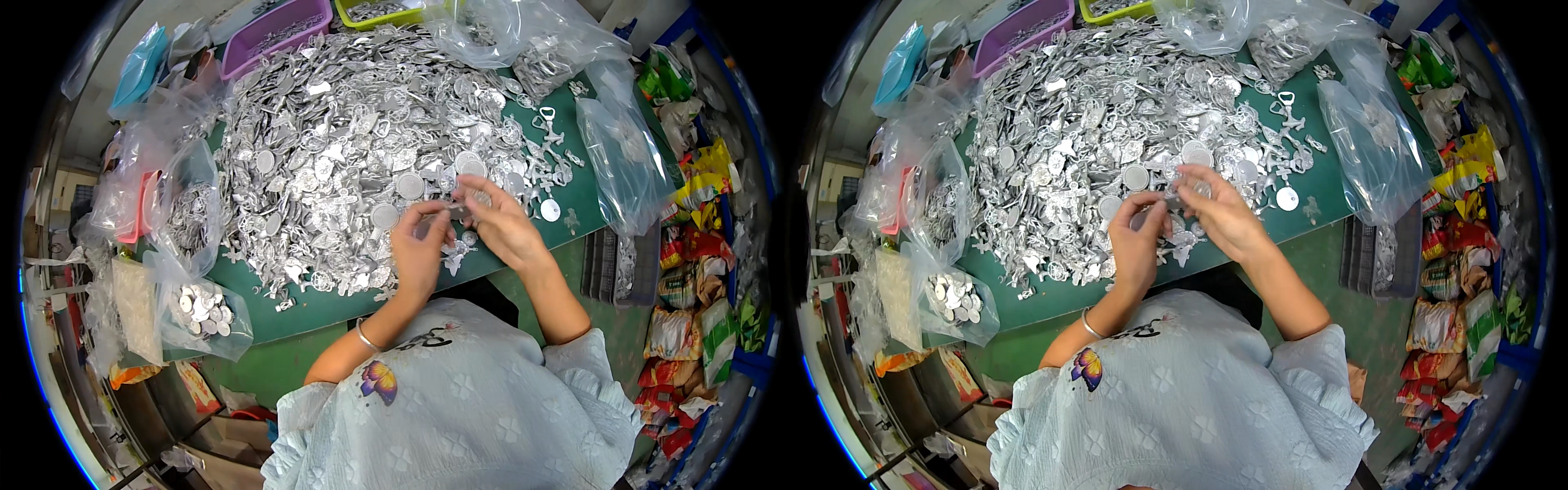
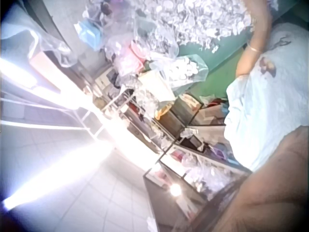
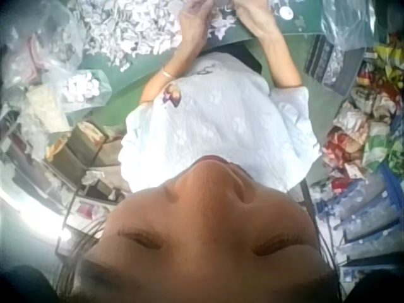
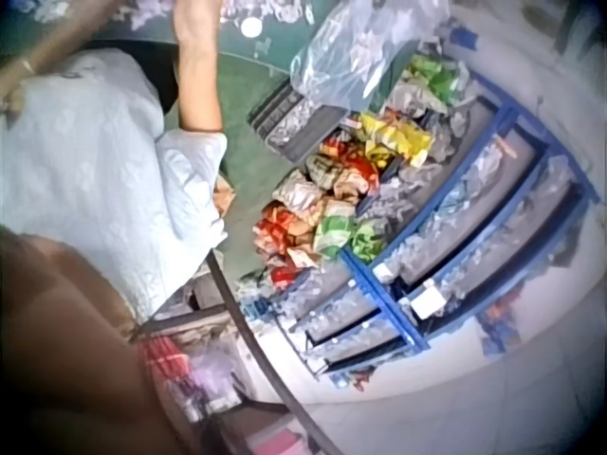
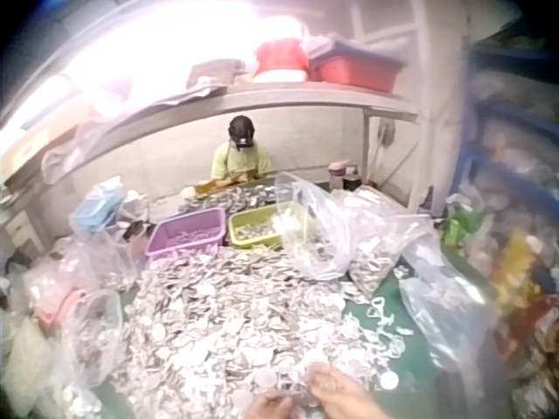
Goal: The person sorts metal tags and circular metal discs by hand, picking items from a large pile and placing them into plastic bags on a green workbench.
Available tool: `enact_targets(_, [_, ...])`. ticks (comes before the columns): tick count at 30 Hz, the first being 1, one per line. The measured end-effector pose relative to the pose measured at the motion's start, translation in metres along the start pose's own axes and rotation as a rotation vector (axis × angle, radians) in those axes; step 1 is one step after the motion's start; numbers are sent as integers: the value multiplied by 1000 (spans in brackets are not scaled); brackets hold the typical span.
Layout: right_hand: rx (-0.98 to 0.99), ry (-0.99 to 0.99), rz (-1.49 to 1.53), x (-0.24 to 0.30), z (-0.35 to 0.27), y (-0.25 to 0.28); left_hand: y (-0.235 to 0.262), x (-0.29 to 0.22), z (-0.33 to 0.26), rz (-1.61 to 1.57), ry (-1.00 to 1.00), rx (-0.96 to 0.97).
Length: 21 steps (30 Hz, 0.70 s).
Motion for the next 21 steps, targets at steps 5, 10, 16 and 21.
enact_targets(5, [83,-225,146,-15,-3,-4,-4,-8,-14,654,-857,91])
enact_targets(10, [80,-237,283,-26,4,6,11,-18,-21,786,-769,66])
enact_targets(16, [64,-290,402,-16,4,-2,64,-30,-5,1186,-403,-307])
enact_targets(21, [5,-100,59,-9,8,-2,76,-33,2,897,-346,-300])
Point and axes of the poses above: each hand's wrist, its own z-axis towards the middle knuckle, its own y-axis out of the back of the hand, x = y × z, the point moved 3 cm from there along z, towards the middle knuckle, and after that the axes turned 7 degrees about z, right-handed, at the moved point
